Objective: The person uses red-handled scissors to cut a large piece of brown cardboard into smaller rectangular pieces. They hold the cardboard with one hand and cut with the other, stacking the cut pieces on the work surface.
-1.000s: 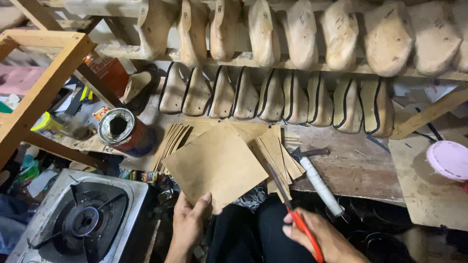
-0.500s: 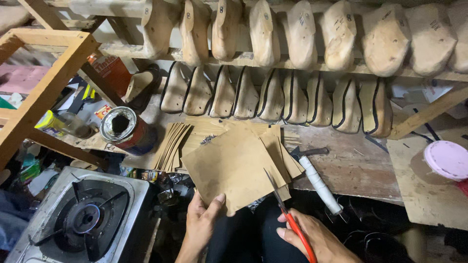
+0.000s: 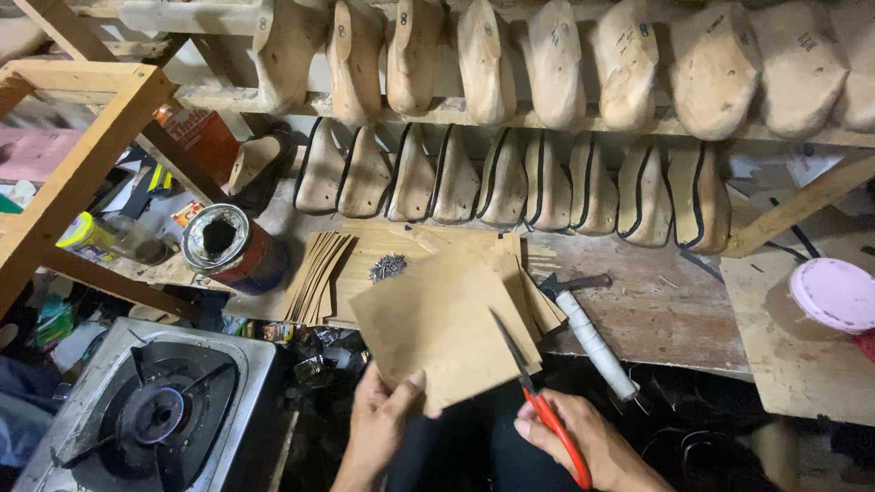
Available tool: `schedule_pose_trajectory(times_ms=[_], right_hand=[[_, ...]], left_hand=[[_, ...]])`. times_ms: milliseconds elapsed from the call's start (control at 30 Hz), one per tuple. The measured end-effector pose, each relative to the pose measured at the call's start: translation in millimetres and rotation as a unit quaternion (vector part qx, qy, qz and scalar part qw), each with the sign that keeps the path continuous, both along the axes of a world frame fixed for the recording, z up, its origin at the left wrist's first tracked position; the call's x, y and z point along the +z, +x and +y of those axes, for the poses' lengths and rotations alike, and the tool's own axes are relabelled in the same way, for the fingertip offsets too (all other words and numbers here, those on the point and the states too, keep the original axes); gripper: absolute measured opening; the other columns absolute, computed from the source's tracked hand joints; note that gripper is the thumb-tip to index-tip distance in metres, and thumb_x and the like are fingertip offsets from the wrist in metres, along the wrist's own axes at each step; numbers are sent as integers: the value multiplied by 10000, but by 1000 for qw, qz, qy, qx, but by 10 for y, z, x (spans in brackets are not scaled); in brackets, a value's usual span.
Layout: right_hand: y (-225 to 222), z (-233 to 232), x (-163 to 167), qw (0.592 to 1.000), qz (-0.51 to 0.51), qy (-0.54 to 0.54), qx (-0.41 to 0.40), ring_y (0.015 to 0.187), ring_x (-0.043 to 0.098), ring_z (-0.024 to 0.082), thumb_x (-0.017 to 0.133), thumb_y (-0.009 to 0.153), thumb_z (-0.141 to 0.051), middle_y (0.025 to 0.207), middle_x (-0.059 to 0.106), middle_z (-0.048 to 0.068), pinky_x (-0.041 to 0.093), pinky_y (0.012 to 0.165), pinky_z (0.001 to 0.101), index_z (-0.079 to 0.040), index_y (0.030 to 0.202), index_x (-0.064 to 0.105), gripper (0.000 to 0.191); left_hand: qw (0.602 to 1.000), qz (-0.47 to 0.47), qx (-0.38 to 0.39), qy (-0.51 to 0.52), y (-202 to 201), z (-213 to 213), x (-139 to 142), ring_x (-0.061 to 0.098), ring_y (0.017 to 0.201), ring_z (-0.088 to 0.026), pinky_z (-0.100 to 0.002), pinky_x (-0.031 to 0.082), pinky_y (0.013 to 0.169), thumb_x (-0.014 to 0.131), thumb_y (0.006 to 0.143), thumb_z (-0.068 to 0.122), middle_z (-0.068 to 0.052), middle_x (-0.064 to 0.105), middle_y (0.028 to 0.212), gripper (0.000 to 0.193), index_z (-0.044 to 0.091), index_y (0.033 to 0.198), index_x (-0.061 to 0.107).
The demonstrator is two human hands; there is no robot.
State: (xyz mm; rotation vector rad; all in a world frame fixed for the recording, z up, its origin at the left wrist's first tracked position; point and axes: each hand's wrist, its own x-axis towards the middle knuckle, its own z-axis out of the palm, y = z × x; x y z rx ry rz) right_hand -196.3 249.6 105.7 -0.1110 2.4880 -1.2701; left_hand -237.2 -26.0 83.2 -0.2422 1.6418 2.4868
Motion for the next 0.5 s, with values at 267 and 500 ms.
schedule_pose_trajectory(times_ms=[267, 500], right_hand=[[-63, -47, -77, 999, 15, -2, -35, 738, 714, 204, 719, 867, -367, 800, 731, 81, 565, 704, 342, -32, 979, 702, 354], [-66, 40, -92, 975, -186, -100, -64, 512, 567, 178, 721, 867, -303, 614, 586, 55, 471, 504, 347, -15, 927, 674, 298]], left_hand=[[998, 3, -49, 40, 60, 22, -37, 659, 650, -214, -343, 559, 596, 608, 904, 13, -144, 702, 934, 341, -29, 1238, 556], [998, 21, -41, 32, 27, 6, -122, 668, 680, -210, -344, 561, 587, 599, 916, -1, -151, 700, 940, 335, -42, 1246, 555]])
